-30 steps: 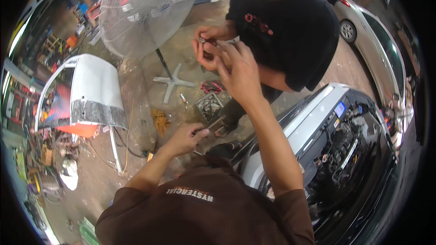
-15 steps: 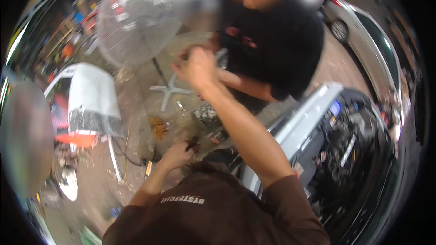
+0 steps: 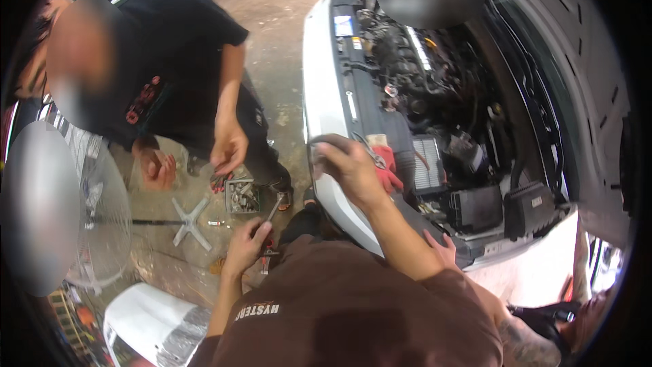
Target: The person works on a car engine by removing and replacing components using a wrench and pliers.
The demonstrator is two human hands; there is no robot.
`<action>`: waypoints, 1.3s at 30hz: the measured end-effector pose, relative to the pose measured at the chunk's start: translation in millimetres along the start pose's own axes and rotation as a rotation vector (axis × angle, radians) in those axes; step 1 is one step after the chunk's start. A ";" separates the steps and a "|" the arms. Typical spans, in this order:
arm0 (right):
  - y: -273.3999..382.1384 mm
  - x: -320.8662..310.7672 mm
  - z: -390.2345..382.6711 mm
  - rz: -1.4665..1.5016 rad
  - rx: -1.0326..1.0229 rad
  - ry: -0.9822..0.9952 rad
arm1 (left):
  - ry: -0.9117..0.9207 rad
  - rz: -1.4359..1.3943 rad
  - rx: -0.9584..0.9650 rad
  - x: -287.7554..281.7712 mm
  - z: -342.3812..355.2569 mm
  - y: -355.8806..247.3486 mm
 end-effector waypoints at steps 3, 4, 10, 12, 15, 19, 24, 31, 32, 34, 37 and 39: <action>-19.4 -101.3 -42.0 0.334 -0.085 -0.401 | 0.247 0.062 0.215 31.6 49.7 -86.3; -21.3 -128.3 -54.2 0.397 -0.138 -0.507 | 0.251 0.096 0.394 48.2 67.5 -119.6; 11.7 -136.0 -73.0 0.557 -0.361 -0.599 | 0.606 0.151 0.467 120.5 114.1 -207.7; 18.5 -142.5 -74.3 0.539 -0.444 -0.595 | 0.654 0.196 0.534 139.6 132.7 -216.9; 20.0 -153.5 -81.9 0.524 -0.497 -0.714 | 0.750 0.248 0.536 160.7 152.3 -225.4; 14.3 -159.9 -80.3 0.529 -0.547 -0.872 | 0.864 0.345 0.616 173.4 169.3 -240.3; 22.9 -170.6 -99.8 0.269 -0.519 -1.033 | 0.845 0.509 0.697 188.8 179.6 -252.6; -2.1 -178.2 -157.6 -0.057 -0.351 -1.304 | 0.690 0.393 1.081 214.1 134.9 -249.1; -7.2 -181.2 -146.3 0.023 -0.424 -1.223 | 0.757 0.414 0.897 213.2 134.4 -251.8; -18.4 -196.0 -153.6 0.189 -0.487 -1.117 | 0.894 0.317 0.669 238.0 139.8 -227.0; -29.6 -213.2 -182.9 0.402 -0.530 -1.161 | 1.217 -0.154 0.069 253.8 112.4 -225.8; -15.0 -218.8 -220.1 0.523 -0.551 -1.151 | 1.302 -0.421 0.025 255.9 89.9 -254.7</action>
Point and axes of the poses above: each hand's wrist, its own z-axis towards the middle knuckle, its own x-axis out of the palm, y = z × x, the point moved 10 cm from there along z, towards the middle knuckle, and after that the axes turned 2 degrees about z, right-handed, at the moved point
